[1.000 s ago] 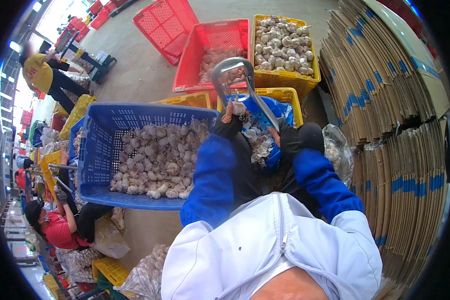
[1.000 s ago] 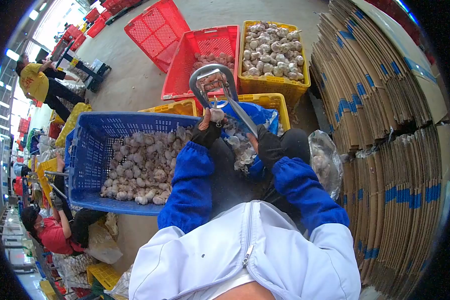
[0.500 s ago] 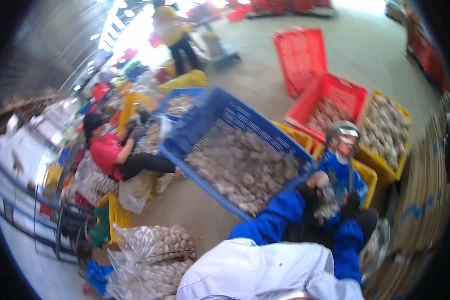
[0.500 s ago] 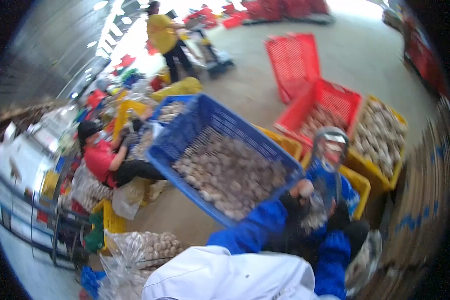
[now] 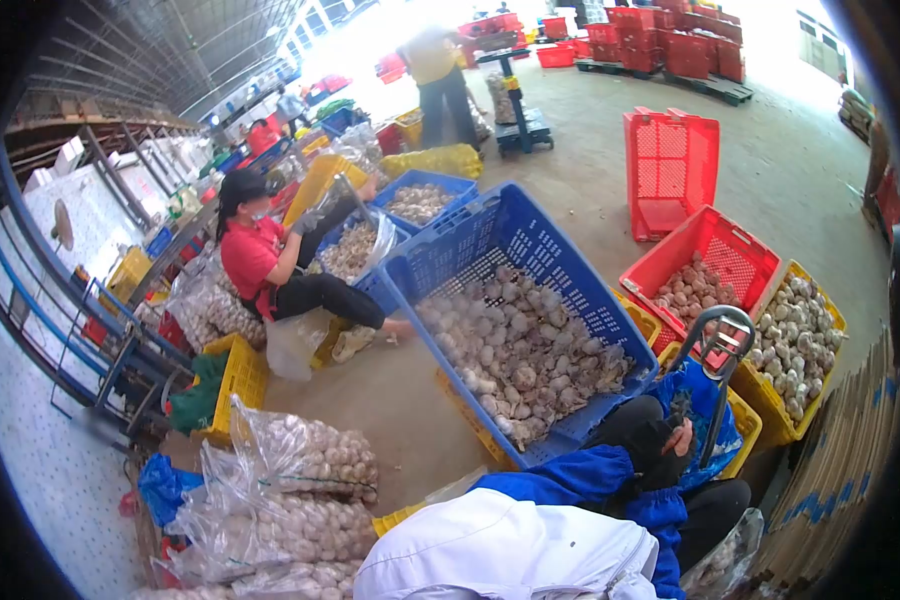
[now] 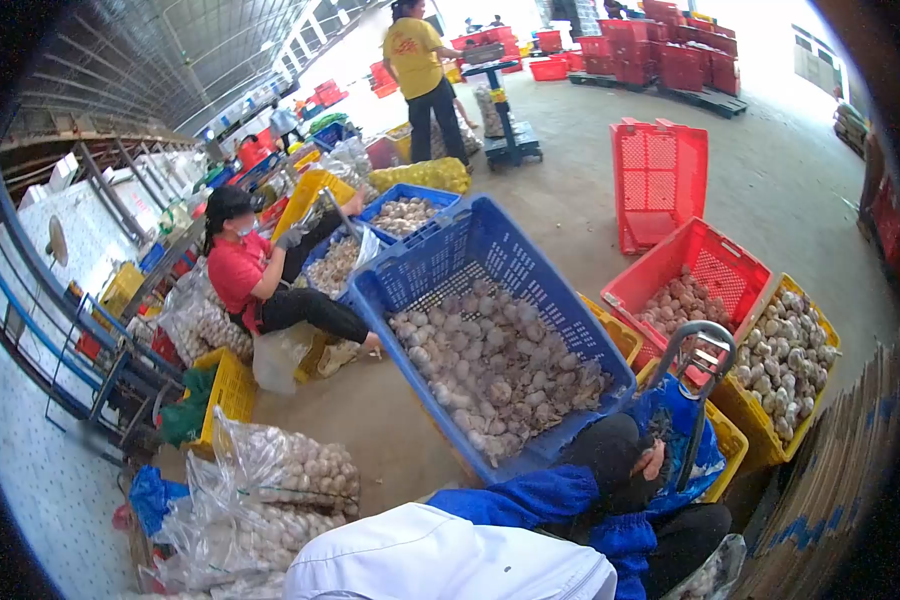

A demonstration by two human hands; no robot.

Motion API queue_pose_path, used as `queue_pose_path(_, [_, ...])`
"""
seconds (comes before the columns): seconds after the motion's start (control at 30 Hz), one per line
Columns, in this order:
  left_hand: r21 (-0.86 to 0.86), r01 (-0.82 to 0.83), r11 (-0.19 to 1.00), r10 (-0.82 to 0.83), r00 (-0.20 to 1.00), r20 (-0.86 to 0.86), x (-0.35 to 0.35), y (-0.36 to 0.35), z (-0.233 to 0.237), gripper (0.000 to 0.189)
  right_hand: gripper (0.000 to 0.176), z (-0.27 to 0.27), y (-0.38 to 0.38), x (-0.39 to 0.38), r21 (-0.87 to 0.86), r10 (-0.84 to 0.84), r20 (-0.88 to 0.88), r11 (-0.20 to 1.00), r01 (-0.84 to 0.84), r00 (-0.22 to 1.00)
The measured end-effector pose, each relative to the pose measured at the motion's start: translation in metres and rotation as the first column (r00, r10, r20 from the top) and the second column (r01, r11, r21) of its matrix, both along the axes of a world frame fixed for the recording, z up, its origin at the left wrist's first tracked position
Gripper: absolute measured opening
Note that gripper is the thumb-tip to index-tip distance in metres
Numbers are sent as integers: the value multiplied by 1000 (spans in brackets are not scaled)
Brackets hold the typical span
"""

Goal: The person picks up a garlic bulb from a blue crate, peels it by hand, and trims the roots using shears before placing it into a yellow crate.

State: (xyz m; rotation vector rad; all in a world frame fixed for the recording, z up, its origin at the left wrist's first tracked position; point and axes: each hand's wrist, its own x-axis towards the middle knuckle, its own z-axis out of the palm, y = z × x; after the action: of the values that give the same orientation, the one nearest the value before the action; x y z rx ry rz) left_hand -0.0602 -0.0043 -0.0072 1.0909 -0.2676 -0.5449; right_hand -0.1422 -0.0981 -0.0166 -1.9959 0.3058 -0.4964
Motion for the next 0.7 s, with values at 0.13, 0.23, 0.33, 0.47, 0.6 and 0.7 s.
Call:
queue_pose_path(0.13, [81, -53, 995, 43, 991, 128, -9, -3, 4, 34, 30, 0, 3, -2, 127, -2, 18, 992, 0, 1000])
queue_pose_path(0.23, [155, -149, 977, 93, 942, 323, -19, -7, 3, 36, 32, -2, 10, 2, 276, -27, 59, 961, 10, 998])
queue_pose_path(0.33, [219, -236, 947, 100, 862, 497, -44, 2, 14, 37, 34, 7, 23, 5, 479, -133, 70, 874, 84, 989])
queue_pose_path(0.47, [224, -288, 931, 123, 826, 550, -43, 12, 25, 39, 37, 13, 29, 45, 745, -229, 135, 665, 53, 964])
queue_pose_path(0.6, [237, -205, 950, 54, 852, 520, -33, 19, 27, 41, 39, 59, 25, 40, 795, -246, 57, 598, 106, 968])
queue_pose_path(0.7, [319, -66, 945, -138, 807, 575, -21, 40, 45, 42, 38, 75, 23, 37, 722, -165, 57, 688, 73, 985])
